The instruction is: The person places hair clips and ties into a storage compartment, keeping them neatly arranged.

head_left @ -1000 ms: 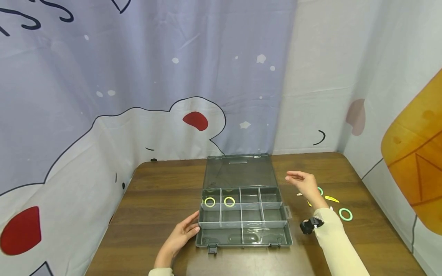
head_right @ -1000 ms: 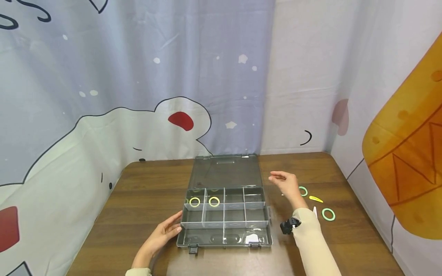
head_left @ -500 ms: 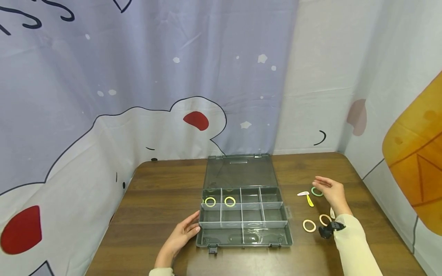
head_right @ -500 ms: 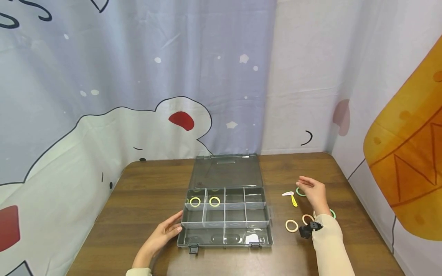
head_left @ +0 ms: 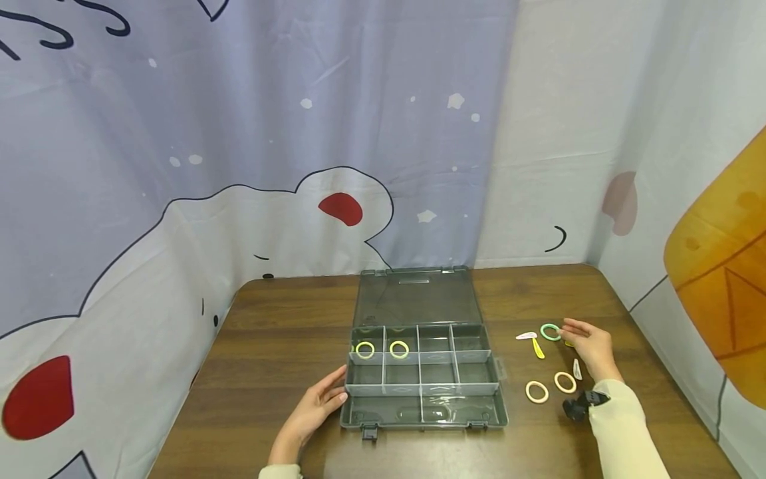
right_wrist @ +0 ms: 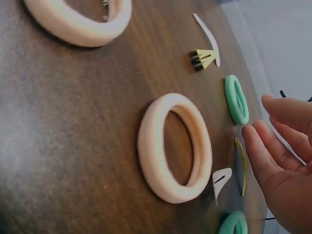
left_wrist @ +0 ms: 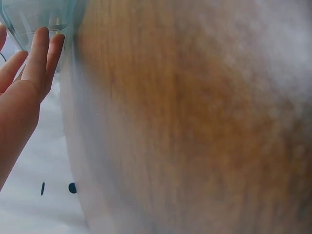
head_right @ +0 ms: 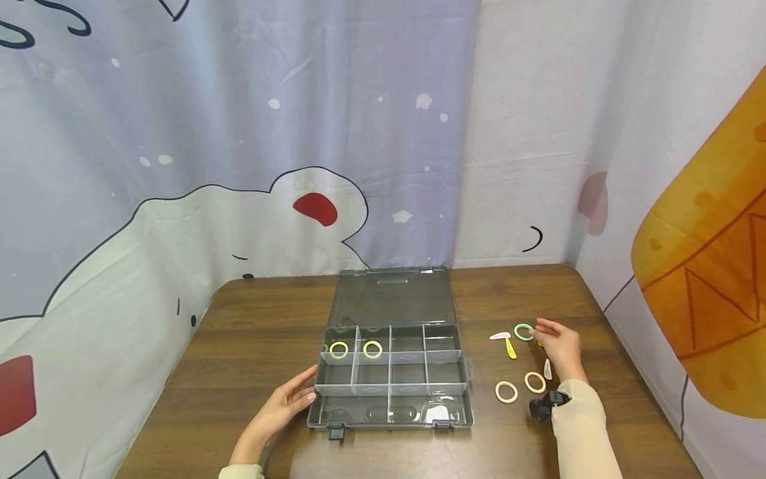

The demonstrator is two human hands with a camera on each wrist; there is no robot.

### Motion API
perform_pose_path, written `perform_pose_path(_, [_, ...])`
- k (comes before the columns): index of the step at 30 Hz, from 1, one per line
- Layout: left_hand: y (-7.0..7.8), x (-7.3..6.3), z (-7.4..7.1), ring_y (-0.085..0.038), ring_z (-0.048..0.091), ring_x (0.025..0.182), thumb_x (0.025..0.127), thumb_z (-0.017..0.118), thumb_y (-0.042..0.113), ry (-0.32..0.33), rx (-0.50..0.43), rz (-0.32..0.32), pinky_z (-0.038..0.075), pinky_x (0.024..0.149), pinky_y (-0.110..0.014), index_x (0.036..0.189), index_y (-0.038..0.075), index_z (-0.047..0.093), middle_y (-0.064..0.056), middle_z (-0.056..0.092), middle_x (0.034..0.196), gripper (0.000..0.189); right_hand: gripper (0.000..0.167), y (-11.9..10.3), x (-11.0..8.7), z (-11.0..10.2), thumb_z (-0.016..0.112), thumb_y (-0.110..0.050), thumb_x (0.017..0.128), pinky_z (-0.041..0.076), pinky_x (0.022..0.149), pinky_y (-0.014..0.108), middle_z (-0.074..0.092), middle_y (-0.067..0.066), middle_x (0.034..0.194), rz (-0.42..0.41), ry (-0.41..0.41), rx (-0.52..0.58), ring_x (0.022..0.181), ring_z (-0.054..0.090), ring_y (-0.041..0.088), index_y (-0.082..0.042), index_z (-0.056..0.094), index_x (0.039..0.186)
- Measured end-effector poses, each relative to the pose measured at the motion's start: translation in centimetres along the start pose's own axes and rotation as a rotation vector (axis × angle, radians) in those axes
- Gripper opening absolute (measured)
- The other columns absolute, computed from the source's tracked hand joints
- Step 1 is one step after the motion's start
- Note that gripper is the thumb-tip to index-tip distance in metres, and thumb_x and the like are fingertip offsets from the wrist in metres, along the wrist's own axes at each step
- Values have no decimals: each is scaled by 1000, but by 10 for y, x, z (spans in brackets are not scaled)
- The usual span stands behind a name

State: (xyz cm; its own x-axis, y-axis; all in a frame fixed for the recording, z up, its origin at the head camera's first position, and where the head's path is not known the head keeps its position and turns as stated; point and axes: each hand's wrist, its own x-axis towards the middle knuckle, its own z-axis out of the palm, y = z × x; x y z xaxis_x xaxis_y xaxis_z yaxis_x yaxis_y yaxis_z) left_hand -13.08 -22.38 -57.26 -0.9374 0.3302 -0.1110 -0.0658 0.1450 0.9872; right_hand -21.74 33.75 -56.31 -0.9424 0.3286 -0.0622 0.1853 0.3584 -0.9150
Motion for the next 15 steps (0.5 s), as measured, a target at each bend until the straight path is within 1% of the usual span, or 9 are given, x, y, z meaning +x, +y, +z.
perform_pose_path(5, [0, 0, 0, -43, 42, 129, 96, 58, 8, 5, -7, 17, 43, 96, -20, 149, -1, 29, -26, 30, 151, 61, 48, 5, 1, 3, 70, -7, 86, 47, 63, 9, 73, 10, 95, 3, -7, -35, 69, 54, -14, 12, 54, 127])
perform_pose_path(7, [0, 1, 1, -43, 42, 129, 96, 58, 8, 9, -14, 17, 44, 96, -21, 149, -1, 29, -26, 30, 151, 61, 48, 6, 1, 4, 70, -7, 85, 45, 63, 8, 72, 13, 97, 2, -9, -51, 68, 53, -13, 12, 55, 127])
perform_pose_path(9, [0, 1, 1, -43, 42, 129, 95, 59, 8, 12, -23, 13, 43, 97, -22, 149, -2, 29, -26, 30, 151, 62, 48, 7, 2, 6, 70, -7, 84, 44, 62, 8, 72, 14, 95, -5, -12, -69, 68, 53, -13, 12, 55, 126])
perform_pose_path(15, [0, 1, 1, -42, 43, 129, 95, 60, 8, 18, -34, -3, 43, 98, -24, 148, -1, 30, -25, 30, 151, 62, 47, 10, 5, 8, 72, -8, 83, 42, 61, 12, 70, 8, 87, -39, -42, -154, 68, 52, -8, 11, 58, 123])
